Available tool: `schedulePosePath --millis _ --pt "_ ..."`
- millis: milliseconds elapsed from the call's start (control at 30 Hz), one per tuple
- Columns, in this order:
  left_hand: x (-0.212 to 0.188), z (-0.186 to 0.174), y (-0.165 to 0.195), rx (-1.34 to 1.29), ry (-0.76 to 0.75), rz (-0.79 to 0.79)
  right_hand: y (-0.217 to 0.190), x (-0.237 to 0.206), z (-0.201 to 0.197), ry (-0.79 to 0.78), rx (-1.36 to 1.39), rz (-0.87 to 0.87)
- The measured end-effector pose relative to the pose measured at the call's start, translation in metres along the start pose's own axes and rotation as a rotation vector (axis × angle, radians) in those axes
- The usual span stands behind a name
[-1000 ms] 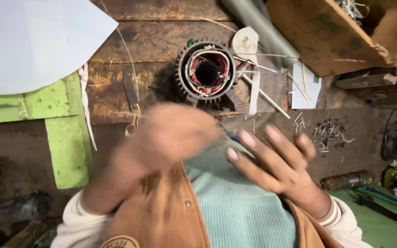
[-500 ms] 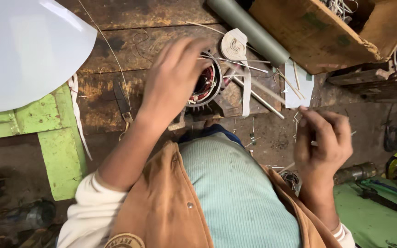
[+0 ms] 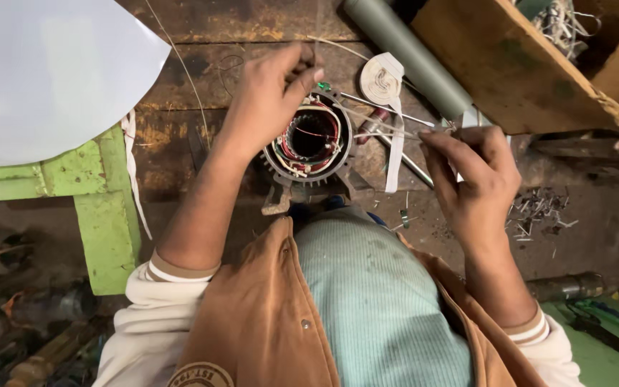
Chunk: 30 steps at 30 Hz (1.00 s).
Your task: The person works at a cluttered workbench on a disassembled electric motor stator, cutting thin wooden wedge strips with scissors and inserting them by hand into the stator slots between the windings, repeating the process slot by slot.
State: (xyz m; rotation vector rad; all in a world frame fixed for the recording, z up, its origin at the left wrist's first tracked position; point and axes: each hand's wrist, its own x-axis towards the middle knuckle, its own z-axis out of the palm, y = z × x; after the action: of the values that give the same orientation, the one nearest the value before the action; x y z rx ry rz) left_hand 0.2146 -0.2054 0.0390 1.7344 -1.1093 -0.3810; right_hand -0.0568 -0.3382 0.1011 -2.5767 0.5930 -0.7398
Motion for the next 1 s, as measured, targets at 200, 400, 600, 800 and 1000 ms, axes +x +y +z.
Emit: schedulePosePath --millis 200,400,600,800,1000 --pt "-0.002 0.002 -0.004 0.037 0.011 0.052 0.019 0.037 0.024 -0.113 0.032 -0.029" --pt "0.003 0.005 -0.001 0.034 -0.03 0.132 0.029 0.058 0.037 -0.179 0.063 -0.086" --pt "0.008 0.008 0.012 0.182 -0.135 0.196 0.028 0.061 0.039 -0.182 0.091 -0.117" --pt "0.008 0.019 0.017 0.346 -0.159 0.261 0.039 0.053 0.025 -0.211 0.169 -0.02" --pt "0.009 0.023 0.022 0.43 -0.18 0.264 0.052 0.043 -0.001 -0.148 0.141 0.056"
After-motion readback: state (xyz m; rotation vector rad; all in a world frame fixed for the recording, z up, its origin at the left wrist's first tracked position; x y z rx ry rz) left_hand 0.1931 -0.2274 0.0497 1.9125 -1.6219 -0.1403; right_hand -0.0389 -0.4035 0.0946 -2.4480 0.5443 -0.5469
